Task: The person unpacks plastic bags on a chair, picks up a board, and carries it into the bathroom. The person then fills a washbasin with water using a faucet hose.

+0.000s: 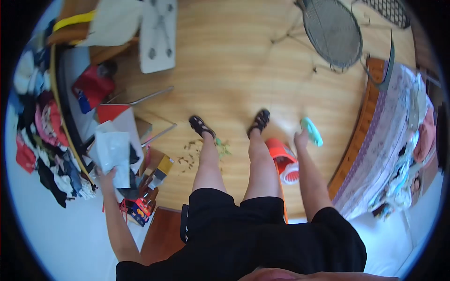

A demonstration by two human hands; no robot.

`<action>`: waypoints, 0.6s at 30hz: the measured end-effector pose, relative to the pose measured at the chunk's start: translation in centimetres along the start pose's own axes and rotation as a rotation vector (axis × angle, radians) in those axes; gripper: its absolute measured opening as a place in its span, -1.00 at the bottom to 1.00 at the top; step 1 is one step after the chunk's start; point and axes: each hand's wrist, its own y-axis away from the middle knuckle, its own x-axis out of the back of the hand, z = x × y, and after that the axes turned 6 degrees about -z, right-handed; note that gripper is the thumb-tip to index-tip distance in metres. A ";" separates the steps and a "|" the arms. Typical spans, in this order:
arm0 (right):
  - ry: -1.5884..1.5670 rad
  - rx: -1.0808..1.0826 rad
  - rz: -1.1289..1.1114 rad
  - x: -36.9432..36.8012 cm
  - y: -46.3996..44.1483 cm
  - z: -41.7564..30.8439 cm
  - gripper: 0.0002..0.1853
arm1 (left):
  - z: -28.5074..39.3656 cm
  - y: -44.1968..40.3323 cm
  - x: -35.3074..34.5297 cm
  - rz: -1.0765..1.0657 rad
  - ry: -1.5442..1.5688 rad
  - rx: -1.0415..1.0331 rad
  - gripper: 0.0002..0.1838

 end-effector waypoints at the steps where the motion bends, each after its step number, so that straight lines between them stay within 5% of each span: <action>1: 0.073 -0.029 -0.209 0.5 1.5 -5.4 -0.45 | -2.2 -1.5 0.9 -0.080 0.047 -0.043 0.02; 2: -0.177 -0.060 -0.241 -0.4 4.0 -10.4 -0.53 | -4.9 -3.0 1.5 -0.155 0.094 -0.084 -0.03; 4: -0.129 0.320 -0.479 -4.1 9.2 -24.6 -0.63 | -4.3 -1.6 0.8 0.102 -0.355 -0.347 -0.18; 10: -0.284 0.744 -0.940 -3.2 26.3 -56.8 -0.59 | -2.7 2.6 1.9 -0.078 0.662 -0.262 -0.23; 15: -0.479 0.312 -1.503 -6.0 34.4 -71.8 -0.33 | -6.4 10.8 7.7 0.028 1.089 -0.190 -0.28; 18: -0.705 0.018 -1.501 -6.6 40.0 -72.2 -0.24 | -10.9 16.7 9.9 0.122 1.016 -0.019 -0.30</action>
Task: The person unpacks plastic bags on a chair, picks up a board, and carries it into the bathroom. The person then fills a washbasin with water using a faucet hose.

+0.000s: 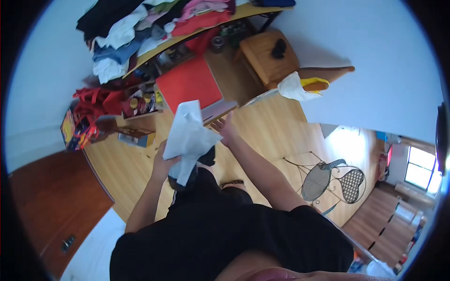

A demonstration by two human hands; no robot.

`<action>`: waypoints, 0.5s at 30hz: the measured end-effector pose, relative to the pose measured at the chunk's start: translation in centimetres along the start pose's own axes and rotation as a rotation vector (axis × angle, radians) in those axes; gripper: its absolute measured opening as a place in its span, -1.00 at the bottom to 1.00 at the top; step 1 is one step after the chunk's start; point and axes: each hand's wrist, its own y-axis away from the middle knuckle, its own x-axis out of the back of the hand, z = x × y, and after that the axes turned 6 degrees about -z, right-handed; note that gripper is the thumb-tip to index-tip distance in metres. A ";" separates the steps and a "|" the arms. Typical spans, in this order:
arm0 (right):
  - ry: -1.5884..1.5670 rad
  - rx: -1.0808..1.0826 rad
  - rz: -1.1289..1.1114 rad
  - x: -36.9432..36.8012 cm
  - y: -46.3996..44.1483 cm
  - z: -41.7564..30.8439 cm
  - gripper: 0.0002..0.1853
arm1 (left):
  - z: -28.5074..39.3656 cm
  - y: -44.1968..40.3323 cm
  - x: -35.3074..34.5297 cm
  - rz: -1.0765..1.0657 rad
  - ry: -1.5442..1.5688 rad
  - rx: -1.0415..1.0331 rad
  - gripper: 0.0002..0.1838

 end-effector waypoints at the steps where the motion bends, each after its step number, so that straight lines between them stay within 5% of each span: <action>1: -0.091 0.019 0.009 -1.4 0.9 0.6 -0.27 | -1.0 1.6 1.3 0.080 -0.002 -0.014 -0.35; 5: -0.056 0.056 0.031 -5.1 1.7 2.7 -0.49 | -9.7 7.0 6.9 0.366 0.328 0.202 -0.45; 8: -0.164 0.042 0.147 -5.2 -1.3 2.9 -0.67 | -8.9 8.7 6.8 0.511 0.543 0.114 -0.46; 12: -0.345 0.034 0.322 -6.3 -4.8 1.3 -0.90 | -9.4 9.4 7.4 0.521 0.473 0.065 -0.49; 15: -0.307 0.063 0.186 -10.5 -4.3 -2.6 -0.86 | -9.2 10.5 7.3 0.504 0.447 0.060 -0.52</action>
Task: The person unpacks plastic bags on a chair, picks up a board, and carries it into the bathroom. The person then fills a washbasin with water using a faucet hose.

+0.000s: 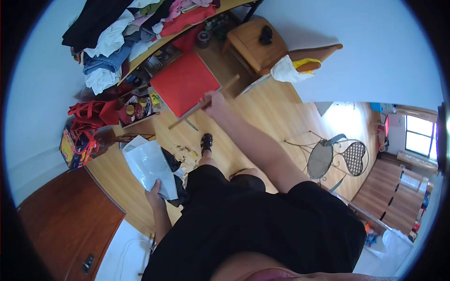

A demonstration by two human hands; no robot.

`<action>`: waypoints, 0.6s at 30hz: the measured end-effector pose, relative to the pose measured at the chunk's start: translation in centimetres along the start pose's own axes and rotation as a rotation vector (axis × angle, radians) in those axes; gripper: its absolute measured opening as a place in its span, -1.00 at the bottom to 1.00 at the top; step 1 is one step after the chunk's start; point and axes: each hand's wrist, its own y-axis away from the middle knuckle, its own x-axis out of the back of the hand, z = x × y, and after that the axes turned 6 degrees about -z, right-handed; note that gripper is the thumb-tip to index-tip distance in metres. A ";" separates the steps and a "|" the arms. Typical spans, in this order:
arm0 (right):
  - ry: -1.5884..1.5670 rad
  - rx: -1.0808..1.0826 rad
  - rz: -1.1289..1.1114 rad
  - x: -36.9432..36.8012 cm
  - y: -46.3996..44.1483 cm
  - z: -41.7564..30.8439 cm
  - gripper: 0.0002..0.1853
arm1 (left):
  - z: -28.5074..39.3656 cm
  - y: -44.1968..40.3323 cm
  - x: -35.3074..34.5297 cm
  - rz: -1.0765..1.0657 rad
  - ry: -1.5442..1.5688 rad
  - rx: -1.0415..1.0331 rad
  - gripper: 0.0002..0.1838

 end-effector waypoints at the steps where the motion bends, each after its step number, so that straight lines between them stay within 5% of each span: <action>1: 0.023 -0.007 0.029 -1.9 1.5 -1.0 -0.87 | -0.2 0.1 0.4 0.006 -0.012 0.007 -0.52; 7: 0.009 0.025 0.000 -6.2 12.9 -7.6 -0.89 | -0.6 -1.4 2.2 -0.018 -0.007 -0.004 -0.52; 18: 0.045 0.085 0.091 3.6 24.8 -9.3 -0.97 | 3.5 -4.4 -3.4 -0.242 -0.022 -0.044 -0.53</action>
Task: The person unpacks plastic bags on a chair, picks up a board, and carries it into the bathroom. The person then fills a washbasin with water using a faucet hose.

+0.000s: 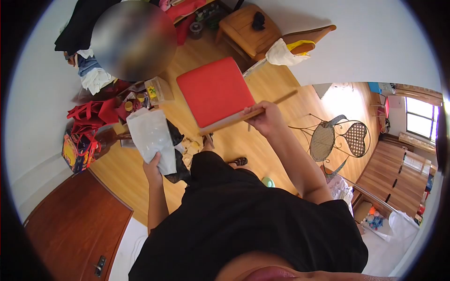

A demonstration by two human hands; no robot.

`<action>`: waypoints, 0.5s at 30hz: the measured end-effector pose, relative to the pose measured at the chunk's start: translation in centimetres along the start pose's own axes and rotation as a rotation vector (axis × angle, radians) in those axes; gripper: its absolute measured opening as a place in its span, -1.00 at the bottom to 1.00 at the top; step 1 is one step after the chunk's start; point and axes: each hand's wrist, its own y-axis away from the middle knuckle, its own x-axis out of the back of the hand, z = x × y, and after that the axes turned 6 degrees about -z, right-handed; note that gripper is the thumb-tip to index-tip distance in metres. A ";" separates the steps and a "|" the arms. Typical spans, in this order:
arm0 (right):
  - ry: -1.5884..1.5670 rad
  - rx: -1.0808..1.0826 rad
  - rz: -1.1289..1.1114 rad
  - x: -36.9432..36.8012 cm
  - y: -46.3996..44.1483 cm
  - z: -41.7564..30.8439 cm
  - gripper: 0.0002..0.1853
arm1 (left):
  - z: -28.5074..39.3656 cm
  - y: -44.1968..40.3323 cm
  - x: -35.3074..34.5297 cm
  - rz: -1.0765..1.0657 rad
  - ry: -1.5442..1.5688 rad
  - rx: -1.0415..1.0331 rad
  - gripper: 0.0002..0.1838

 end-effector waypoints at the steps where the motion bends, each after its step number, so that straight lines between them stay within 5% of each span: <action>1: 0.015 0.001 0.000 1.2 0.7 -0.1 -0.97 | 0.1 -0.2 -0.4 -0.002 -0.003 -0.005 -0.53; 15: 0.010 -0.007 0.240 27.6 8.5 -0.4 -0.94 | -5.5 -0.3 5.7 0.079 -0.215 0.017 -0.49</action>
